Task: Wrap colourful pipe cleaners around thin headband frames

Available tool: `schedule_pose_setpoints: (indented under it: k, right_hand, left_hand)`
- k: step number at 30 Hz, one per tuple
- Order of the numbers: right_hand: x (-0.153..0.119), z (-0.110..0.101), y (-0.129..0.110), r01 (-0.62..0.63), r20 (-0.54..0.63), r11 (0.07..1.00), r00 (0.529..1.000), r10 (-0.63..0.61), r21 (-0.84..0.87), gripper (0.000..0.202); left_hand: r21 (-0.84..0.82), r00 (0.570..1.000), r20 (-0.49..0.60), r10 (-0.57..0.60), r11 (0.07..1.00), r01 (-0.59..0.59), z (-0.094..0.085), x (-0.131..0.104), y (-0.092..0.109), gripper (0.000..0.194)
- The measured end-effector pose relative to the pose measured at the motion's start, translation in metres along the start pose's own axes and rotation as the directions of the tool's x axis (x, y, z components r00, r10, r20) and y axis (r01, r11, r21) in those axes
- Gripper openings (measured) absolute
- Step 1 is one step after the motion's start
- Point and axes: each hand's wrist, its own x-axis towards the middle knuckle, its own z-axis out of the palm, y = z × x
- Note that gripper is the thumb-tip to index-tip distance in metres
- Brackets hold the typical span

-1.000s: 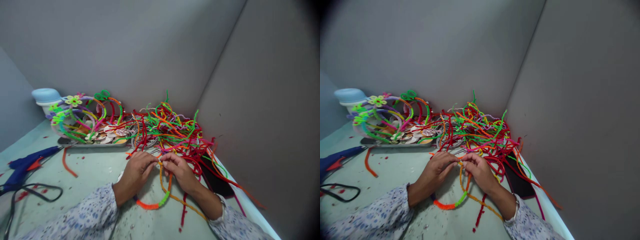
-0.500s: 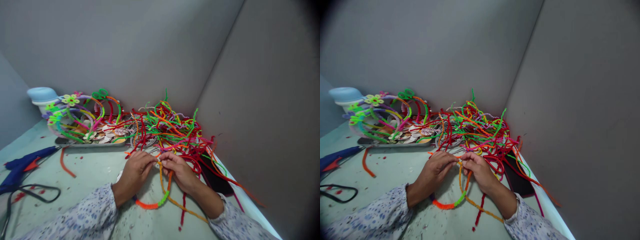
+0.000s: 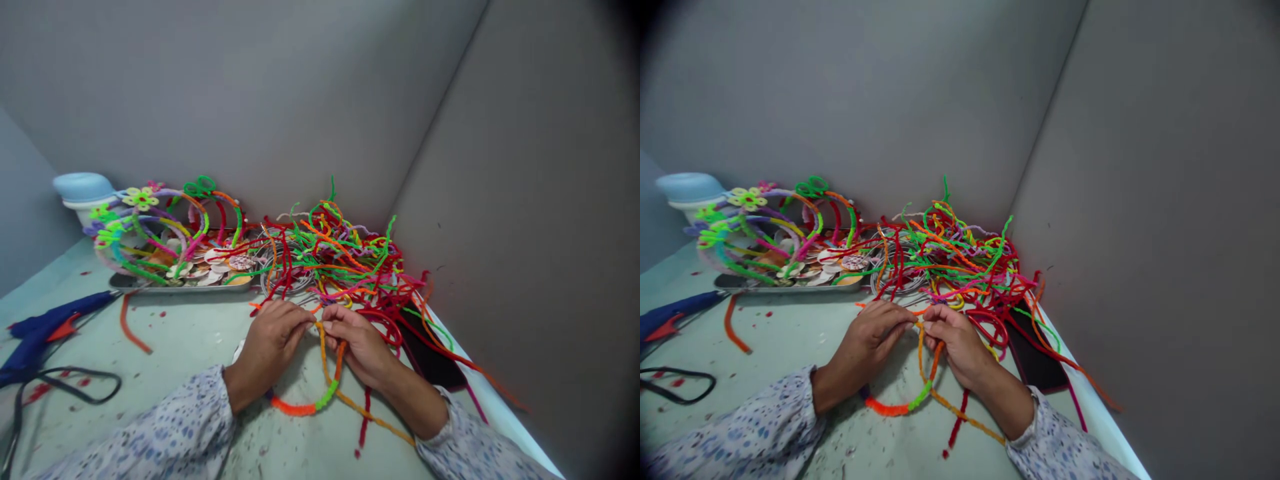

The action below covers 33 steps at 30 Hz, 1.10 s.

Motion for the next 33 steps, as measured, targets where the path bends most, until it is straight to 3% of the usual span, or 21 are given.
schedule_pose_setpoints:
  k: [11, 24, 33]
  right_hand:
    - [0.0039, -0.0044, 0.0013, 0.035, 0.078, 0.984, 0.997, -0.021, -0.174, 0.014]
    - [-0.0005, 0.0028, 0.0059, -0.027, -0.034, 0.993, 0.999, 0.031, 0.119, 0.026]
    - [-0.0005, 0.0039, 0.0076, -0.027, -0.056, 0.986, 0.998, 0.037, 0.164, 0.02]
  left_hand:
    - [-0.018, 1.0, 0.013, -0.019, 1.0, 0.02, 0.0013, -0.001, -0.0015, 0.019]
    - [-0.034, 1.0, 0.008, -0.02, 0.999, 0.02, -0.0001, -0.001, 0.0005, 0.016]
    - [-0.038, 1.0, 0.009, -0.013, 0.999, 0.013, 0.0001, 0.0001, 0.0013, 0.017]
